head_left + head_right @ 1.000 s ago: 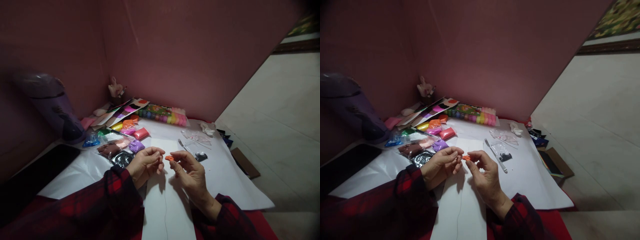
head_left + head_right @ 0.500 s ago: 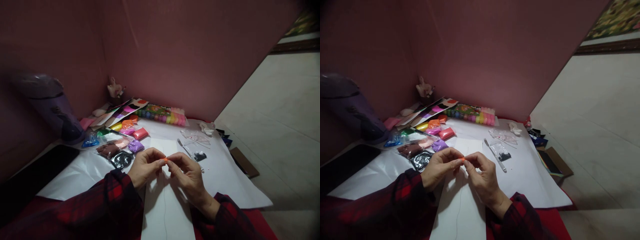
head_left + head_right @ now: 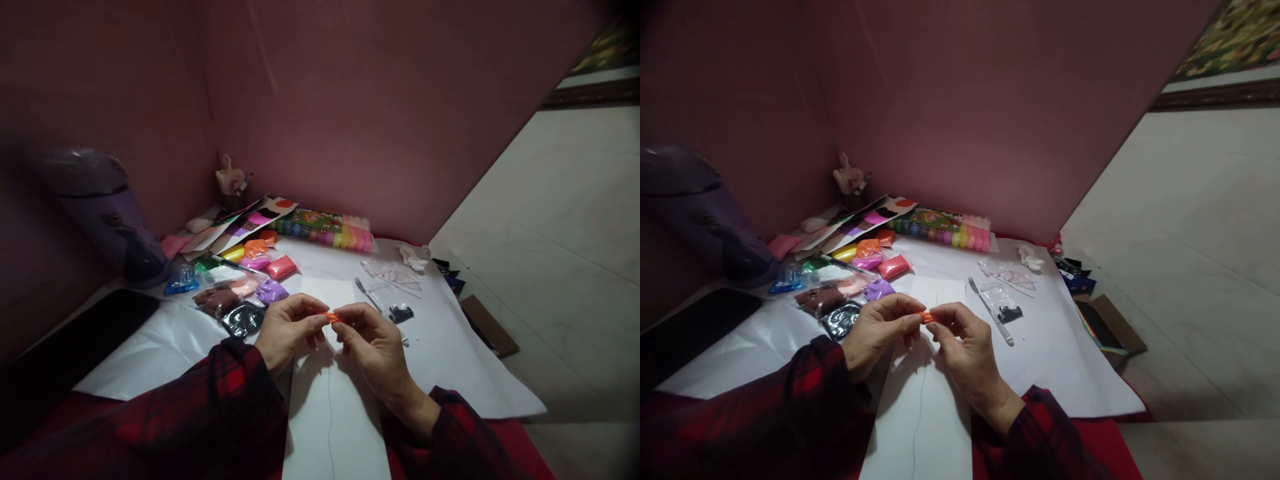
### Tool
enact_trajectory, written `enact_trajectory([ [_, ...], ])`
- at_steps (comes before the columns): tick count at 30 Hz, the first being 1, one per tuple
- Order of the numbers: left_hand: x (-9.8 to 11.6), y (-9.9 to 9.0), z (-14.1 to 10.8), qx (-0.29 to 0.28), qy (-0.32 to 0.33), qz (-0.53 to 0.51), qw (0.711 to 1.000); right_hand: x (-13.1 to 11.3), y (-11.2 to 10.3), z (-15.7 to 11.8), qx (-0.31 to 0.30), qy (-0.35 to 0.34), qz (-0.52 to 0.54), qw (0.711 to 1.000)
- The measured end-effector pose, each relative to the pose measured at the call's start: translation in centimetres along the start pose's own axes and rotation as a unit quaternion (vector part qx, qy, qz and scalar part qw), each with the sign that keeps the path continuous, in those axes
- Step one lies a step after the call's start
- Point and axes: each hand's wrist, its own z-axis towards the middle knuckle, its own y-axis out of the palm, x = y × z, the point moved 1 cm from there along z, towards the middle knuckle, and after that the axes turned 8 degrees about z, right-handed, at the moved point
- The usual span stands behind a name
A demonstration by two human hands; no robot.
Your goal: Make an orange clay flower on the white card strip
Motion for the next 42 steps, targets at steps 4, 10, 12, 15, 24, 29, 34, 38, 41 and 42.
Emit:
enact_trajectory([
  [4,-0.32,-0.07,0.12,-0.014,-0.022,-0.022,0.999,-0.12,-0.04,-0.23,-0.003,-0.029,-0.058,0.998],
  [10,-0.65,-0.23,0.26,-0.027,-0.016,-0.017,0.999,-0.27,-0.23,-0.12,-0.008,-0.022,-0.088,0.996],
  [12,-0.55,-0.26,0.24,-0.025,0.003,-0.008,1.000,-0.32,-0.31,-0.10,-0.009,-0.008,-0.104,0.995],
  [15,-0.38,-0.23,0.17,-0.041,0.020,-0.004,0.999,-0.38,-0.36,-0.09,-0.008,0.009,-0.125,0.992],
  [24,-0.27,0.25,-0.17,-0.116,-0.026,-0.013,0.993,0.01,-0.40,0.27,-0.061,0.068,-0.047,0.995],
  [29,-0.20,0.30,-0.54,-0.130,-0.009,0.028,0.991,0.29,-0.39,0.14,-0.060,0.096,0.002,0.994],
  [34,-0.44,0.15,-0.24,-0.099,-0.021,0.063,0.993,0.37,-0.32,-0.11,-0.016,0.103,0.056,0.993],
  [38,-0.39,0.05,0.07,-0.055,-0.025,0.050,0.997,0.16,-0.29,-0.07,-0.005,0.063,0.063,0.996],
  [41,-0.43,0.00,0.09,-0.046,-0.022,0.046,0.998,-0.20,-0.21,-0.06,-0.027,-0.030,-0.020,0.999],
  [42,-0.48,-0.02,0.09,-0.047,-0.024,0.044,0.998,-0.32,-0.17,-0.09,-0.035,-0.062,-0.057,0.996],
])
